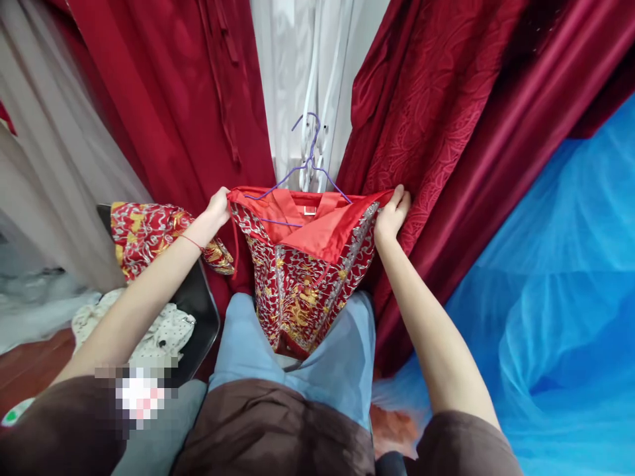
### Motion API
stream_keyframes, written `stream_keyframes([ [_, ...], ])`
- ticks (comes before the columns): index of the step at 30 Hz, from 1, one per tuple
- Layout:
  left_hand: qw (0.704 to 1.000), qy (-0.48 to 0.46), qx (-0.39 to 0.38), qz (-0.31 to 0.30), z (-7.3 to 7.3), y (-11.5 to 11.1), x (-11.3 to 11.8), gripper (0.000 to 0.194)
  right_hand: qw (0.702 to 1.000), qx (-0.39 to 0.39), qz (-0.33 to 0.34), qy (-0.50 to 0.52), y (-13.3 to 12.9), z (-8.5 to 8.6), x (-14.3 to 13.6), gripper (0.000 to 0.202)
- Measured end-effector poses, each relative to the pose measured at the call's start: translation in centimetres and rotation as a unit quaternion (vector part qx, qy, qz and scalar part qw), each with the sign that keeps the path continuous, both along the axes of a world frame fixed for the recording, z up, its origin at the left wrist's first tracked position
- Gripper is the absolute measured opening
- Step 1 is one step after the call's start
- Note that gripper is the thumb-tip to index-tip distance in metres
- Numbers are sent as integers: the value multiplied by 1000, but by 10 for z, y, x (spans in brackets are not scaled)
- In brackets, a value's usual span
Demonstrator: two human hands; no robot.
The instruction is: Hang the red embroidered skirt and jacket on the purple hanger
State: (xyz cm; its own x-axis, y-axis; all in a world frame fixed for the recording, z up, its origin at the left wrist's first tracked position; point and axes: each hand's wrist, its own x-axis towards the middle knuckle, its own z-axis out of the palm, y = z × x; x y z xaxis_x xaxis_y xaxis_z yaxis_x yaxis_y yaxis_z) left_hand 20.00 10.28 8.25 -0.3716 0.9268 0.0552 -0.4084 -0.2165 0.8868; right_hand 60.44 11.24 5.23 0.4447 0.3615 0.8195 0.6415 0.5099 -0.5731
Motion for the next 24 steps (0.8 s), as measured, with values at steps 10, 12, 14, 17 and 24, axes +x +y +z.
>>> stream_keyframes([
  [10,975,195,91,-49,-15,-18,3,24,896,-81,-49,-433,-38,0,-23,41],
  [12,953,276,113,-57,-19,-21,1,19,832,-105,-10,-545,-47,-5,-18,48],
  [14,928,339,137,-66,-21,-27,-1,28,767,-134,34,-626,-55,-12,-9,56],
  [17,899,398,171,-59,-17,-37,-1,45,712,-160,58,-681,-66,-27,4,64],
  [24,823,530,203,-14,-6,-46,5,24,760,-127,15,-638,-82,-52,-38,60],
])
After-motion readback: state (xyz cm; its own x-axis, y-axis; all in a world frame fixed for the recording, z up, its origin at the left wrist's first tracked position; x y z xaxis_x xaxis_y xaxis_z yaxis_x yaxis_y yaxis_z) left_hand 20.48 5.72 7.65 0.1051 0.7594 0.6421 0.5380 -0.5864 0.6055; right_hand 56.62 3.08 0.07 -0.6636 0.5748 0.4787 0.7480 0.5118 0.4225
